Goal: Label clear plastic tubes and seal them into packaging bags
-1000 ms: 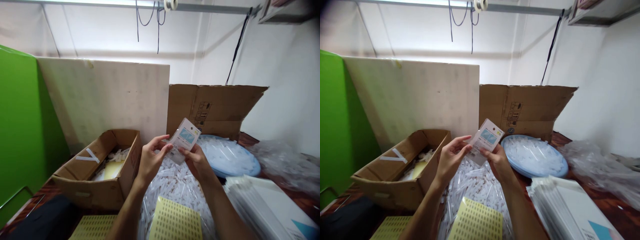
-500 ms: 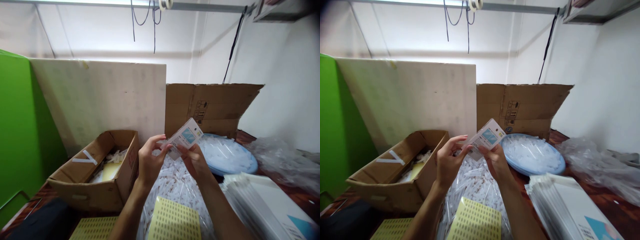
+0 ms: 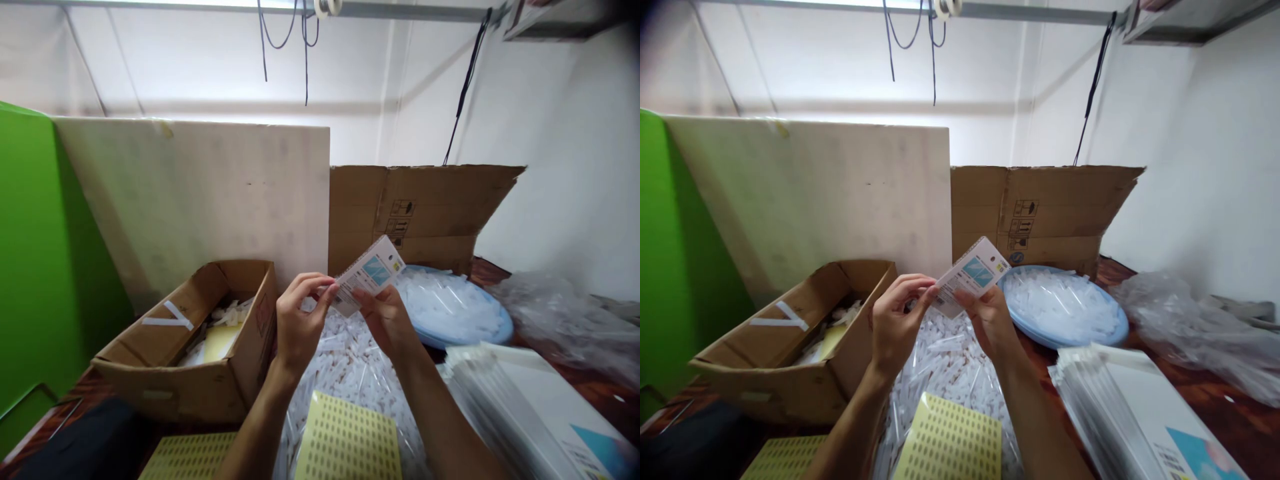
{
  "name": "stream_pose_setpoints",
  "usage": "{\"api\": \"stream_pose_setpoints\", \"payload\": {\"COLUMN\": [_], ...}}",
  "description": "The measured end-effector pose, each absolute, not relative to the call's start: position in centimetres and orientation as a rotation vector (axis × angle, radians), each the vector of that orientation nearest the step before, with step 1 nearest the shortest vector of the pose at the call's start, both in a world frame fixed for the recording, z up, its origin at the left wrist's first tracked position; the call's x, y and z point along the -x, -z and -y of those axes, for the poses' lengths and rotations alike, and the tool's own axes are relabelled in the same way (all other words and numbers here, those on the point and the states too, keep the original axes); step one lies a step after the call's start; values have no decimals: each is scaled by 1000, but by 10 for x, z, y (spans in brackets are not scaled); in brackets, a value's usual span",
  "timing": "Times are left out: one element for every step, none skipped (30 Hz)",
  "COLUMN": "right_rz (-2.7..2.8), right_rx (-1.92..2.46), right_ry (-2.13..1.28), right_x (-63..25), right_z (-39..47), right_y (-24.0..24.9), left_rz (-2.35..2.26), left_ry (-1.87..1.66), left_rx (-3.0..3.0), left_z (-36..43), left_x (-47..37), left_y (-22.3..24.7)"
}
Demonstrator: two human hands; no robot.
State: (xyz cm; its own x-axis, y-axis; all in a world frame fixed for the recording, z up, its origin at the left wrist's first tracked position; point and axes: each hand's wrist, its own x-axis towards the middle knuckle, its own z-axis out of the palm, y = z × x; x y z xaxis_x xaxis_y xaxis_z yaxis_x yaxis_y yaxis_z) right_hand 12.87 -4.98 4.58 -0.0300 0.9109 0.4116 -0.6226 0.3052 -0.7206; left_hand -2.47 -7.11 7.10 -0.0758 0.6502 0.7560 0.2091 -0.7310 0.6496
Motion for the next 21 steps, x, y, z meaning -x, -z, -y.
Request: {"api": "stream_pose_setpoints", "payload": {"right_rz": [994, 999, 1005, 1013, 1020, 1026, 1030, 1032, 1037, 1042, 1045, 1043, 1039, 1033, 1024, 1015, 1009, 1005, 1004, 1004, 1007], "right_rx": [371, 374, 376, 376, 373, 369, 364, 361, 362, 367, 374, 382, 389, 394, 398, 400, 402, 404, 406, 409, 414], "right_ry": [-1274, -1275, -1276, -1276, -1276, -1275, -1272, -1265, -1260, -1254, -1248, -1245, -1244, -1245, -1246, -1246, -1247, -1247, -1247, -1247, -1249], "right_x": [-129, -128, -128, -128, -128, -128, -128, -128, -128, -129, -129, -129, -129, -129, -129, -129, -128, -127, -126, -125, -124], "right_z": [50, 51, 51, 51, 52, 52, 52, 52, 52, 53, 53, 53, 52, 52, 52, 52, 51, 51, 51, 51, 51], "right_y": [-46, -47, -47, -47, -47, -47, -47, -47, -47, -47, -47, -46, -46, -46, -46, -46, -46, -46, -46, -46, -45], "left_rz": [-922, -915, -907, -898, -890, -881, -872, -865, -862, -862, -859, -855, -850, -844, -839, -840, -851, -869, -895, -928, -967], "left_ry": [-1858, -1846, -1833, -1822, -1810, -1796, -1773, -1739, -1698, -1657, -1621, -1599, -1595, -1607, -1624, -1638, -1649, -1658, -1669, -1683, -1704], "left_rx": [-1852, -1829, -1805, -1781, -1755, -1728, -1698, -1664, -1623, -1575, -1523, -1476, -1440, -1418, -1412, -1420, -1437, -1458, -1483, -1517, -1565], "left_z": [71, 72, 72, 71, 71, 70, 69, 67, 66, 64, 63, 61, 60, 59, 59, 59, 59, 60, 61, 61, 61], "left_x": [25, 26, 26, 27, 28, 29, 30, 31, 31, 32, 32, 32, 32, 31, 30, 29, 28, 27, 26, 26, 25], "left_y": [-71, -71, -71, -71, -71, -71, -71, -70, -70, -70, -69, -69, -68, -67, -66, -66, -65, -65, -64, -64, -63]}}
